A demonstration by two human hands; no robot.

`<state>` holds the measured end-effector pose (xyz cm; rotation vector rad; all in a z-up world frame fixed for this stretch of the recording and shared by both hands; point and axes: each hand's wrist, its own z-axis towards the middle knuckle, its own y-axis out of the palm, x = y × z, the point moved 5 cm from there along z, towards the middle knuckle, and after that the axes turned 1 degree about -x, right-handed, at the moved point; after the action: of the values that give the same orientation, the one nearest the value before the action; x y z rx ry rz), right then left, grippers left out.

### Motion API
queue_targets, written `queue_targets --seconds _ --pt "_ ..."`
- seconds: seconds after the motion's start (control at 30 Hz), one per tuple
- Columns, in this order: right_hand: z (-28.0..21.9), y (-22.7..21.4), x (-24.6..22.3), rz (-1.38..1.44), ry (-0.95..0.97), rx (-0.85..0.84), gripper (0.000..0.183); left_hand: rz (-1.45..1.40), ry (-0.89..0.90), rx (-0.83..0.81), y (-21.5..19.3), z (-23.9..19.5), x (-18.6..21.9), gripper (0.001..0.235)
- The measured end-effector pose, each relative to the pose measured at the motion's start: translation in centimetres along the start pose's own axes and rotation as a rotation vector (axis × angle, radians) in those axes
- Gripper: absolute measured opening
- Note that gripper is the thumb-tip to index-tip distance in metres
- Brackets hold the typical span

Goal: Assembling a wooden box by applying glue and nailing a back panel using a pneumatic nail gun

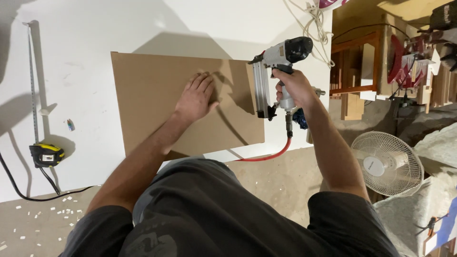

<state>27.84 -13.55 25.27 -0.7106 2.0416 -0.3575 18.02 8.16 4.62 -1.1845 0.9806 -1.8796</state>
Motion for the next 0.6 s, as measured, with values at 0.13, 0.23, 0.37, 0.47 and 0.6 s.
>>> queue_targets --seconds 0.13,0.23,0.37,0.47,0.6 --pt "0.1 0.0 -0.3 -0.018 0.002 -0.007 0.036 -0.009 0.015 0.044 -0.3 0.0 0.0 0.073" --pt "1.4 -0.4 0.8 -0.028 0.009 0.003 0.036 -0.007 0.017 0.067 -0.2 -0.2 0.1 0.073" --pt "1.0 -0.5 0.5 -0.032 0.013 -0.017 0.035 -0.020 0.012 0.011 -0.3 0.0 0.1 0.071" --pt "-1.0 -0.2 -1.2 0.008 0.005 0.022 0.034 -0.007 0.002 -0.050 0.4 -0.1 -0.1 0.071" --pt "-2.1 0.8 -2.1 0.075 -0.006 0.067 0.033 0.027 -0.003 -0.112 0.7 -0.1 -0.3 0.074"
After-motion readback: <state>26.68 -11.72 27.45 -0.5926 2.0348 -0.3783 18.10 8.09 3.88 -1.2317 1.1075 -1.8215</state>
